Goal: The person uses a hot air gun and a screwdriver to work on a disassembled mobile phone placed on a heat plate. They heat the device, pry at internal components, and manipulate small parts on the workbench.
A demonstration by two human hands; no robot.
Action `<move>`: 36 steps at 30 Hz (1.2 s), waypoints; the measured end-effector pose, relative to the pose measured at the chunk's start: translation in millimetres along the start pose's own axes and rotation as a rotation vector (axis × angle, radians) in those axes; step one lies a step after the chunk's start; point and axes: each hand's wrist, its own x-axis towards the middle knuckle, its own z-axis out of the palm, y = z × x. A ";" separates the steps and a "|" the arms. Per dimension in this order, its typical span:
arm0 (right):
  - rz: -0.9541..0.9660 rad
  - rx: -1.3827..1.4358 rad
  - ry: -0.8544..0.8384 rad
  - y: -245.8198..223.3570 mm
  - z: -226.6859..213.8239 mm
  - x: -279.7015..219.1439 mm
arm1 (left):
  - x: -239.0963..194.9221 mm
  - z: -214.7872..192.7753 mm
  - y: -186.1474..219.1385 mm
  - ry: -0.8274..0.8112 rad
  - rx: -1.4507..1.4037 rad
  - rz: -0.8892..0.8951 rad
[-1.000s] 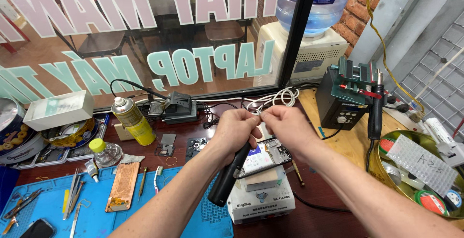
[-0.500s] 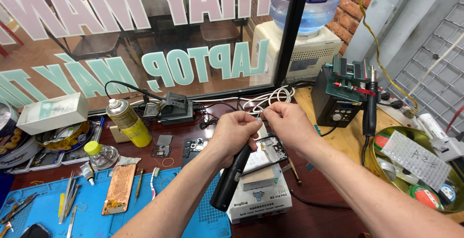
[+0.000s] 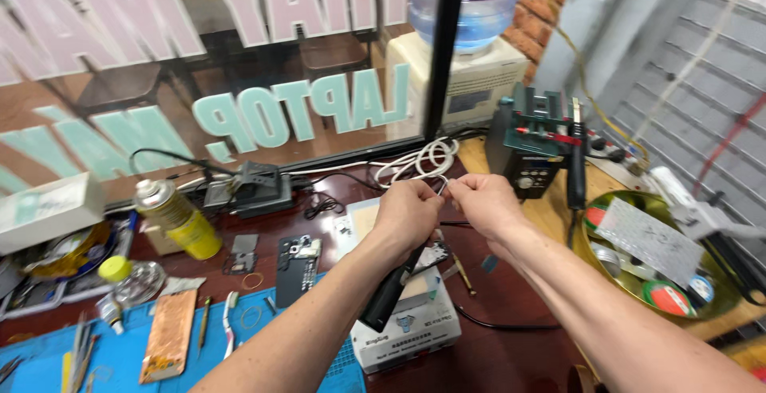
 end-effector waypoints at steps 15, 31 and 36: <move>-0.370 -0.334 0.167 5.5 -70.8 -6.0 | 9.4 -28.3 -16.2 -0.267 -0.389 -0.071; -0.646 -0.457 0.111 -69.6 -23.5 -81.8 | 15.4 9.6 0.6 -0.008 -0.383 0.062; -0.681 -0.510 0.153 -36.7 -38.9 -70.9 | 20.8 4.7 -3.4 0.087 -0.321 0.039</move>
